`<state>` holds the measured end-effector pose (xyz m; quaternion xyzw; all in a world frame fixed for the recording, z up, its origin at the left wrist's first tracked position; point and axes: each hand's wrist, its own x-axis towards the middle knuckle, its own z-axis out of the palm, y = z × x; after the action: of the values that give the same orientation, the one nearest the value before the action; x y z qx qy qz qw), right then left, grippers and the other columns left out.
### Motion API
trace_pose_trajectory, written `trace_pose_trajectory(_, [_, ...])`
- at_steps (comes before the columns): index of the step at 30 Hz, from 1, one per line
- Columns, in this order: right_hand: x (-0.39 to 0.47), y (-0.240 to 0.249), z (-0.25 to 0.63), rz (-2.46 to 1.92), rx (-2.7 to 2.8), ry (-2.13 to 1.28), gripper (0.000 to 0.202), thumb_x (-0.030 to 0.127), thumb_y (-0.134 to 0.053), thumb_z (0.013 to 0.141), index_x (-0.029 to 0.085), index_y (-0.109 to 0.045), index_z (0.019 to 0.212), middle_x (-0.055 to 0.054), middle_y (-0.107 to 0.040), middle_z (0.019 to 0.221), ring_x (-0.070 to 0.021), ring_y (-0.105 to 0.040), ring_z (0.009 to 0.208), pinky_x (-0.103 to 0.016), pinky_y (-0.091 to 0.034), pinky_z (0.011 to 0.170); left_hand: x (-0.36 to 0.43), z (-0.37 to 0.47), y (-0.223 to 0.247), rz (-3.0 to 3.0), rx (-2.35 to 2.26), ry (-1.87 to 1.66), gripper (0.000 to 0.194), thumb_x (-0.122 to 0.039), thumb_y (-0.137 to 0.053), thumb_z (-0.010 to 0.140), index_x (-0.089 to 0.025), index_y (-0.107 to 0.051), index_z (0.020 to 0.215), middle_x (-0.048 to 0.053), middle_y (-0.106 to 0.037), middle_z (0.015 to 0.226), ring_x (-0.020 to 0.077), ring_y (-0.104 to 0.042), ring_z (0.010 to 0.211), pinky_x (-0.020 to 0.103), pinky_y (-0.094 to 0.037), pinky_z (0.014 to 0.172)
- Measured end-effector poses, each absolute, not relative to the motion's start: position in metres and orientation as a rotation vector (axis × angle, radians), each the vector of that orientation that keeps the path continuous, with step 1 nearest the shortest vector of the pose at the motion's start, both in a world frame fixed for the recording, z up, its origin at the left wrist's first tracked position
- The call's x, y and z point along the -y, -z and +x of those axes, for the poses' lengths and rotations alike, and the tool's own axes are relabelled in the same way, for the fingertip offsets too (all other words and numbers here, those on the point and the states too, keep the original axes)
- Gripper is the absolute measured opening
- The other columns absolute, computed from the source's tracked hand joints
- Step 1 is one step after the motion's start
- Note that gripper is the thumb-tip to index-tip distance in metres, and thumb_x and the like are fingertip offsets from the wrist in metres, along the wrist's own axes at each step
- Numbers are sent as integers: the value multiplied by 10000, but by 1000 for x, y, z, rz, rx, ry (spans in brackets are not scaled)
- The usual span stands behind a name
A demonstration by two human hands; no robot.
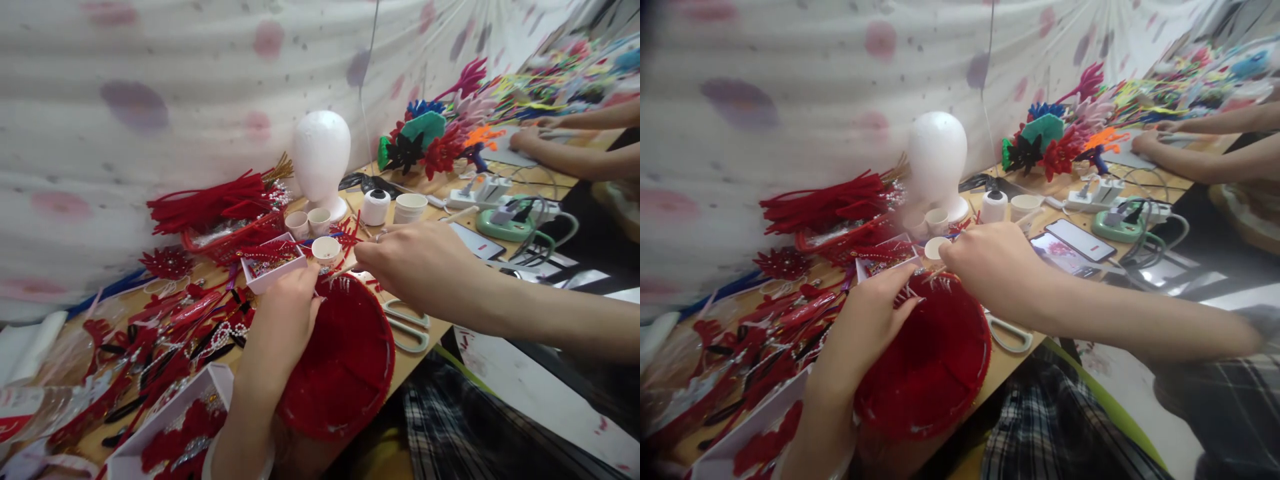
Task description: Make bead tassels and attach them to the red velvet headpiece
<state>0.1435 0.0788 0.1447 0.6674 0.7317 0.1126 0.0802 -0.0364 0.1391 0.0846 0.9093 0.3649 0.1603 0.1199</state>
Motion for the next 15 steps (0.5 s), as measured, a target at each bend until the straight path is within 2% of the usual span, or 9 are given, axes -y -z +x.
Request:
trace_pose_trajectory(5, [-82,-148,142,1961,-2163,-330,169,97,-566,878,173,-692,796,-81,-729,701,-234,-686,670,-299,-195,488,-137,-36,-88,2635,-1067,-429,460,-51,-689,851,-139,-618,1298,129,-729,1208,268,-653,1204,404,-487,1071])
trace_pose_trajectory(9, [-84,-152,140,1897,-2161,-389,176,69,-560,874,160,-700,817,-104,-733,698,-245,-683,672,-301,-211,489,-137,-35,-89,2656,-1144,-383,493,-70,-686,859,-134,-584,1337,140,-719,1221,287,-646,1213,426,-495,1053])
trace_pose_trajectory(15, [-86,-158,135,1833,-2151,-420,167,71,-574,885,160,-711,851,-109,-743,735,-258,-690,698,-299,-244,504,-143,-38,-86,2711,-1153,-396,430,-93,-675,868,-137,-609,1291,137,-707,1268,285,-673,1157,409,-521,1004])
